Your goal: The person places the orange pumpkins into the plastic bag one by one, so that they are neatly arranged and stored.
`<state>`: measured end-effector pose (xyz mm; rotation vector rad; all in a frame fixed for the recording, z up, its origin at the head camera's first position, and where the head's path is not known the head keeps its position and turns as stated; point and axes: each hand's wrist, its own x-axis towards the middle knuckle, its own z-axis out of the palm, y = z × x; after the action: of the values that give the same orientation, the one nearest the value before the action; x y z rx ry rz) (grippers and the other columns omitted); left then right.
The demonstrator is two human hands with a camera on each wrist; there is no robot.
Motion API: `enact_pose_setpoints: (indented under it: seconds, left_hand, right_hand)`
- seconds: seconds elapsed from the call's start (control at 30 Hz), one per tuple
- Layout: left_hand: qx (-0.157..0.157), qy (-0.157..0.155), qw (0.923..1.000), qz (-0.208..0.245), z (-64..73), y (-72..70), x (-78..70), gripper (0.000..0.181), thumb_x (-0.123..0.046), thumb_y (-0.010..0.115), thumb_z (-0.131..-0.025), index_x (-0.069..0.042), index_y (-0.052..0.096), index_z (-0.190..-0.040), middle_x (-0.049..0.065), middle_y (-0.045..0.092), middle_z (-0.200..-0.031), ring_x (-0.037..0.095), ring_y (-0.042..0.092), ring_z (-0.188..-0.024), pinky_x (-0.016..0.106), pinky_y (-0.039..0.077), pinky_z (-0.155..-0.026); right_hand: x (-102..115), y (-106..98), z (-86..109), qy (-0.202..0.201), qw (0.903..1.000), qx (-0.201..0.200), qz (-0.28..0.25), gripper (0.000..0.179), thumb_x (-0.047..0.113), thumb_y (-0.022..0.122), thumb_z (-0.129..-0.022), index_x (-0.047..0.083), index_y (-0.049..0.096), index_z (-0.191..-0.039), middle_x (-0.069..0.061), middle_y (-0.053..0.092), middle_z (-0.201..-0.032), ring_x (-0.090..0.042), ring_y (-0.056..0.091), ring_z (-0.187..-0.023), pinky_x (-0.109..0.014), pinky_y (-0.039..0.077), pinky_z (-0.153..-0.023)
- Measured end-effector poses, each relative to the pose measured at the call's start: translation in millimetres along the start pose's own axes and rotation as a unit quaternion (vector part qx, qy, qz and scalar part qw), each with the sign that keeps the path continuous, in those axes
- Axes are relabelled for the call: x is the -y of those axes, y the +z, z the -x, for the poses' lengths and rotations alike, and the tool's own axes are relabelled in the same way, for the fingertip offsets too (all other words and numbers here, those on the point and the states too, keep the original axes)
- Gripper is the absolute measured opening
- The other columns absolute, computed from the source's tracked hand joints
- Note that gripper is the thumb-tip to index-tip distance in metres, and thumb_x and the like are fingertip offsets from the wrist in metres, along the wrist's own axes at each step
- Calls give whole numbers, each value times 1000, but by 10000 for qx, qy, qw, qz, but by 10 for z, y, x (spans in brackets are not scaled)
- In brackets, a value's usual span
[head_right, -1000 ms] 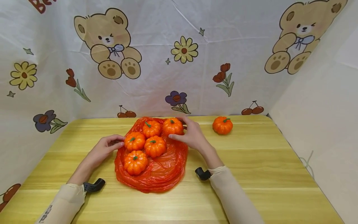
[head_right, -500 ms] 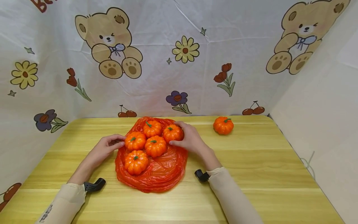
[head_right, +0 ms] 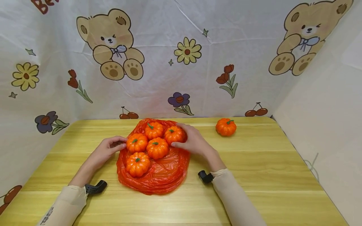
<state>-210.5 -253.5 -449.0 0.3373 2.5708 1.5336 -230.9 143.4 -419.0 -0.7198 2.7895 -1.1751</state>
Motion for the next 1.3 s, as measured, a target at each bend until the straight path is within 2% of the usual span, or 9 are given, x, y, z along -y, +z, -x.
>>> enact_pose_setpoints:
  seconds: [0.2, 0.37, 0.63, 0.83, 0.93, 1.07, 1.3]
  left_hand:
    - [29, 32, 10000, -3, -14, 4, -1, 27, -23, 68, -104, -6, 72, -126, 14, 70, -128, 22, 62, -109, 20, 51, -91]
    - [24, 51, 10000, -22, -19, 6, -3, 27, -22, 68, -104, -6, 72, -126, 14, 71, -128, 22, 63, -109, 20, 51, -91]
    - [12, 46, 10000, -41, -18, 4, 2, 26, -21, 68, -105, -6, 72, -126, 14, 70, -128, 22, 62, -109, 21, 51, -91]
    - [-11, 18, 10000, -7, -3, -1, 3, 27, -21, 67, -105, -6, 72, -126, 14, 70, -129, 22, 61, -109, 21, 51, -90]
    - [-9, 16, 10000, -6, 4, -4, 3, 27, -21, 67, -105, -6, 72, -126, 14, 70, -129, 22, 61, -109, 20, 51, -90]
    - [1, 21, 10000, -13, 6, -6, 3, 26, -21, 67, -105, -6, 72, -126, 14, 70, -129, 22, 61, -109, 20, 51, -91]
    - [-15, 26, 10000, -5, 6, -1, 10, 27, -20, 67, -105, -5, 72, -126, 15, 70, -126, 20, 62, -106, 21, 52, -89]
  right_hand:
    - [-18, -133, 42, 55, 9988, 52, -488, 65, 22, 82, -92, 6, 56, -149, -13, 58, -151, -40, 52, -142, -58, 47, -113]
    - [-42, -141, 36, -4, 9991, -72, -429, 53, 17, 83, -91, 6, 63, -139, -12, 65, -142, -37, 59, -134, -55, 50, -111]
    - [-43, -122, 25, -40, 9993, -228, -310, 50, 16, 85, -90, 5, 65, -134, -13, 70, -132, -33, 65, -125, -53, 53, -107]
    - [-47, -122, 16, 10, 9993, -173, -346, 50, 19, 84, -91, 6, 65, -135, -11, 70, -133, -32, 65, -125, -52, 54, -107]
    - [-55, -149, 20, 43, 9989, -203, -410, 51, 21, 83, -93, 4, 64, -136, -15, 69, -135, -35, 63, -128, -53, 53, -107]
    - [-82, -230, 44, 91, 9977, -421, -525, 50, 21, 81, -94, 1, 62, -137, -20, 67, -137, -40, 61, -130, -55, 51, -109]
    - [-136, -404, 88, 226, 9935, -954, -576, 49, 20, 80, -95, 4, 63, -138, -15, 67, -138, -34, 60, -133, -52, 50, -111]
